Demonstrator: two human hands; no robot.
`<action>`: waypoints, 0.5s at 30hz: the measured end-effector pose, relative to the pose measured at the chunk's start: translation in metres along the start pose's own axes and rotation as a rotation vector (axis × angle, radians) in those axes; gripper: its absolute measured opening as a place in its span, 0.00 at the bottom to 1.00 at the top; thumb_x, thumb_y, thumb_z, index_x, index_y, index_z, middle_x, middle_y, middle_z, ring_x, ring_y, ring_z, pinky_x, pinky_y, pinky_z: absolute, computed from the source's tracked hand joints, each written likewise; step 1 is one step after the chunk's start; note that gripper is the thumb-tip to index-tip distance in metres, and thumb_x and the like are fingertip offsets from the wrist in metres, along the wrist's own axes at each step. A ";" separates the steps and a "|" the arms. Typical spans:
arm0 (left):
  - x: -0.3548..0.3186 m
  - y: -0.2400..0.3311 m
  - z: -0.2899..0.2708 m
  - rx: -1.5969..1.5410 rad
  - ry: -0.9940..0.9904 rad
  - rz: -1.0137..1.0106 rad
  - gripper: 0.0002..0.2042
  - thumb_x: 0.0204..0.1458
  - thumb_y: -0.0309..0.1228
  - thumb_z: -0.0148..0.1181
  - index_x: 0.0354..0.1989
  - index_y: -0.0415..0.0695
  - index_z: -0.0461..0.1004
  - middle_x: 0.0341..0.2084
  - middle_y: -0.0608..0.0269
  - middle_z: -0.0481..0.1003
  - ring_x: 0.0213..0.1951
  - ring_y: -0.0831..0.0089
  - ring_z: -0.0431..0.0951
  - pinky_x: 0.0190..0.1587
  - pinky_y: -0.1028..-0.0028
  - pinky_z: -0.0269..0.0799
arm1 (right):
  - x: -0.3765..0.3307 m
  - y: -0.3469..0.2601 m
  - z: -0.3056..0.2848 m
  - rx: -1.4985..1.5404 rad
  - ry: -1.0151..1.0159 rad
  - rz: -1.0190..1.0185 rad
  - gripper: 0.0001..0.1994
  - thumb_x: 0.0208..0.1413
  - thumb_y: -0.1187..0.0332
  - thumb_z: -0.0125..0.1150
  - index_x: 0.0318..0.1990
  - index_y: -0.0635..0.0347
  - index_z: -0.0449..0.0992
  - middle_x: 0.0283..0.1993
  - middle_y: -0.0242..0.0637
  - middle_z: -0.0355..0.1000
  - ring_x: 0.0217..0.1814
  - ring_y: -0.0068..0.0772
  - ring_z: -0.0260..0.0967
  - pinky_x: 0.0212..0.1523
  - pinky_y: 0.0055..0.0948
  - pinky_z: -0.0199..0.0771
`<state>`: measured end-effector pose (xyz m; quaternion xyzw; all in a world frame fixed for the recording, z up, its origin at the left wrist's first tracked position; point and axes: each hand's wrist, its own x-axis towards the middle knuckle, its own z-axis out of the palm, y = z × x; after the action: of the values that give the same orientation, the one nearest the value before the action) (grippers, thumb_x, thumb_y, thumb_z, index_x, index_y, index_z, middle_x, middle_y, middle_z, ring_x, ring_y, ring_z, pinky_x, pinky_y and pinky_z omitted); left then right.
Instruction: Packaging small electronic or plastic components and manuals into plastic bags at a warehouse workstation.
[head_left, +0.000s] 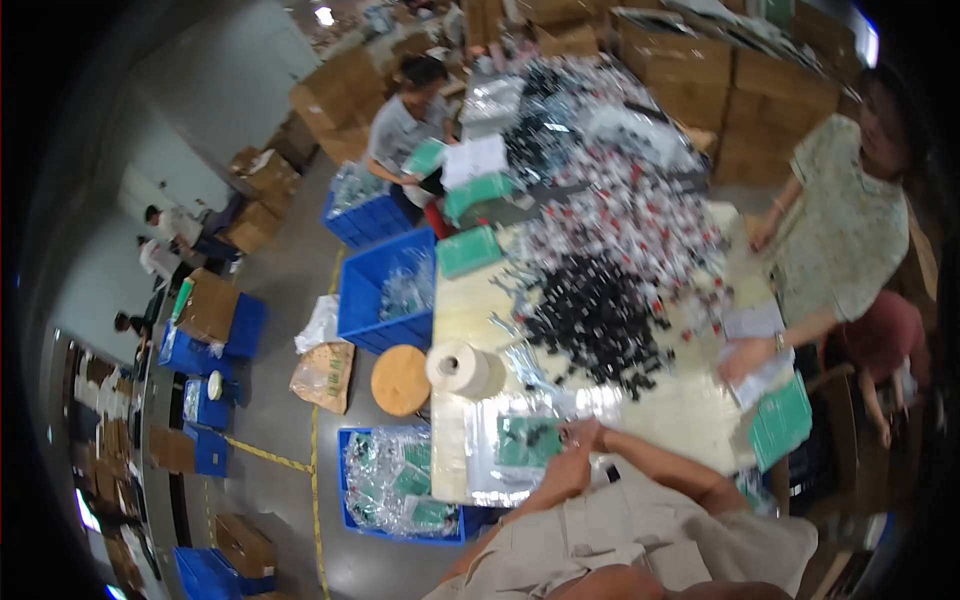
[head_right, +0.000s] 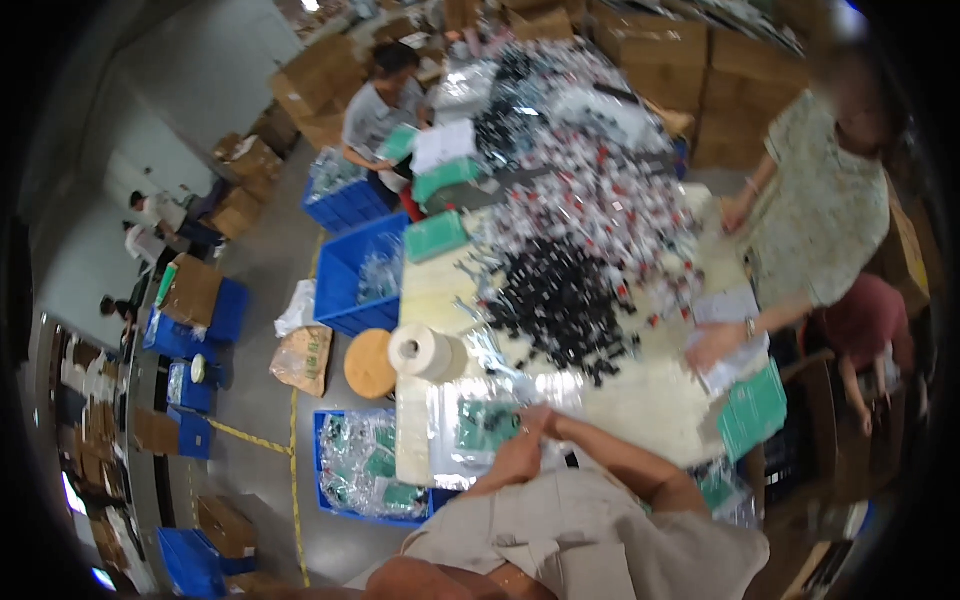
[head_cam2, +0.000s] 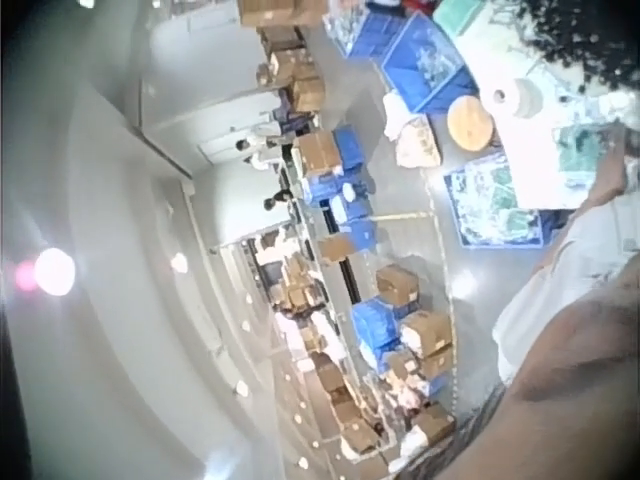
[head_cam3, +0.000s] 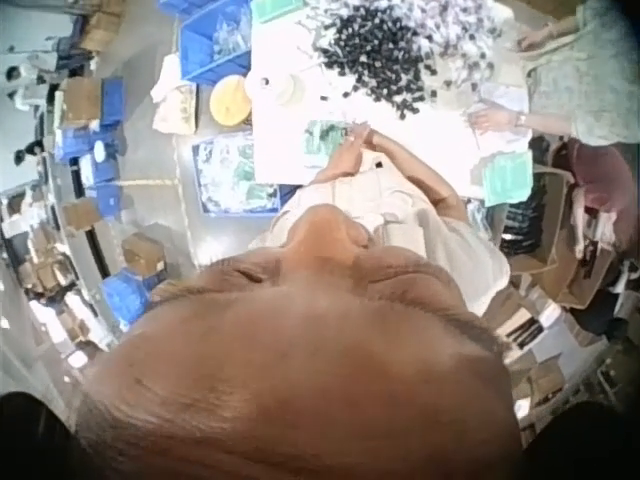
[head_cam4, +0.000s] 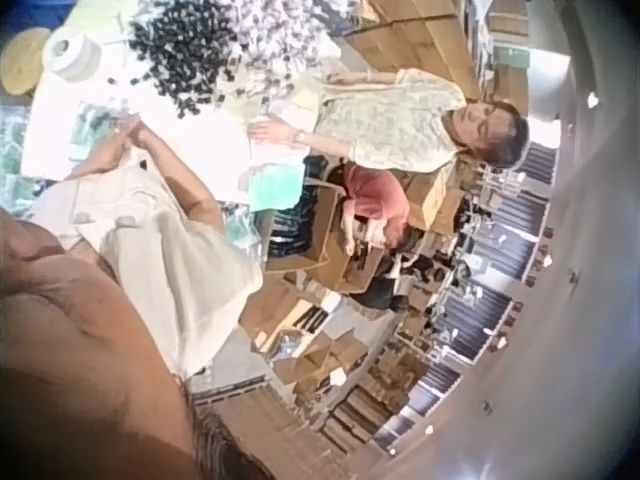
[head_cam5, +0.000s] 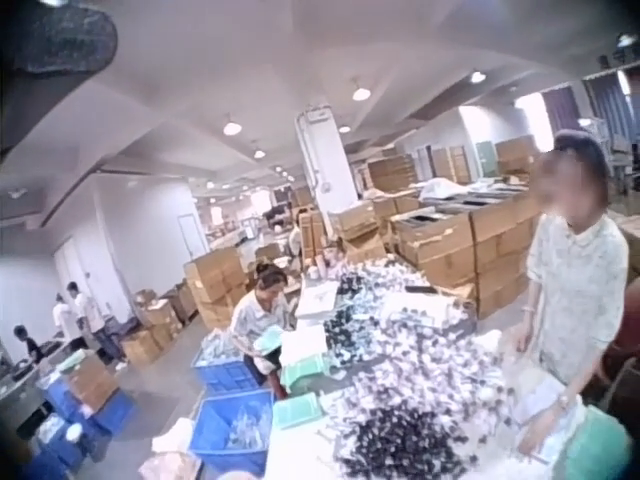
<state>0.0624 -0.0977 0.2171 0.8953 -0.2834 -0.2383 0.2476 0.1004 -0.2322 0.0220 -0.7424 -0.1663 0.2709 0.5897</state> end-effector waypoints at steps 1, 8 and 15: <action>-0.001 -0.012 0.006 -0.022 0.131 0.058 0.34 0.42 0.22 0.43 0.63 0.47 0.45 0.53 0.47 0.62 0.31 0.46 0.74 0.29 0.54 0.69 | -0.025 -0.058 -0.009 0.573 -0.016 0.074 0.20 0.52 0.74 0.54 0.53 0.61 0.66 0.44 0.36 0.69 0.44 0.23 0.66 0.46 0.24 0.67; 0.018 -0.008 -0.004 -0.070 0.066 0.123 0.34 0.40 0.21 0.44 0.62 0.46 0.46 0.63 0.59 0.50 0.31 0.48 0.74 0.29 0.57 0.70 | -0.092 -0.122 -0.077 0.750 -0.074 0.351 0.12 0.56 0.67 0.52 0.44 0.65 0.71 0.43 0.37 0.70 0.44 0.25 0.69 0.44 0.26 0.72; 0.013 -0.006 -0.009 -0.063 -0.077 -0.004 0.36 0.40 0.21 0.44 0.63 0.50 0.45 0.63 0.63 0.49 0.35 0.50 0.73 0.29 0.58 0.70 | -0.030 -0.147 -0.121 0.302 0.158 0.256 0.10 0.54 0.64 0.54 0.30 0.63 0.73 0.26 0.33 0.71 0.28 0.23 0.70 0.28 0.23 0.71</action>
<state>0.0795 -0.0987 0.2162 0.8778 -0.2834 -0.2819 0.2641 0.1596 -0.3079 0.1894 -0.6795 0.0185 0.3066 0.6663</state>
